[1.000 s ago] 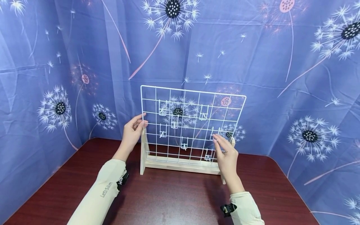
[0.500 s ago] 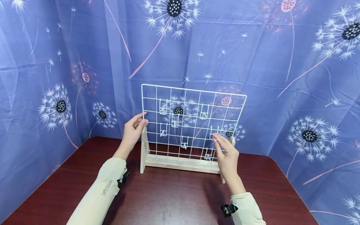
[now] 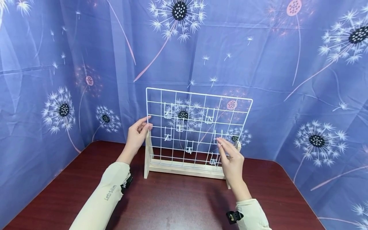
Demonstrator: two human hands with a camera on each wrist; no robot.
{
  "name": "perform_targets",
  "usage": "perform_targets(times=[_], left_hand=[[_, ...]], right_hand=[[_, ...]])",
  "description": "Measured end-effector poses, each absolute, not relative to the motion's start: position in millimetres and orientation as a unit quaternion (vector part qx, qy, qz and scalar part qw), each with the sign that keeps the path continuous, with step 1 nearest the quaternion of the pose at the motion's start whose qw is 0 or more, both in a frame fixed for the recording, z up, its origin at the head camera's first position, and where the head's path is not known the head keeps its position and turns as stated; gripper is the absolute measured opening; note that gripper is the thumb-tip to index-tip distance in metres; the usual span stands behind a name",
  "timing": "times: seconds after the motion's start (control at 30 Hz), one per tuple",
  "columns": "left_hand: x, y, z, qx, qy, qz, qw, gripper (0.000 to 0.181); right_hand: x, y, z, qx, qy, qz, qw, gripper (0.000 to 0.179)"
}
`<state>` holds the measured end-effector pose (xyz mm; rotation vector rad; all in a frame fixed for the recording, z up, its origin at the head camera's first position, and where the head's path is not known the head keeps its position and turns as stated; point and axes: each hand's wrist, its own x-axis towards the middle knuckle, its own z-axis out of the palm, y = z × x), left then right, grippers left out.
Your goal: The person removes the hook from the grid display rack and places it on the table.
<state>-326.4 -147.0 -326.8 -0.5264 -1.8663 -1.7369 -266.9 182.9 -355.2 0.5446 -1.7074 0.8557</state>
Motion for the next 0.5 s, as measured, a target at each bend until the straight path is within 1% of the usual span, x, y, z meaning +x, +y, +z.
perform_targets(times=[0.1,0.5], left_hand=[[-317,-146,-319,-0.193,-0.695,-0.642,0.260,0.035],[-316,-145,-320,-0.187,-0.699,-0.641,0.255,0.035]], right_hand=[[-264,183,-357,0.233,-0.719,0.359,0.548,0.028],[-251,192,-368,0.249,-0.719,0.346,0.549,0.034]])
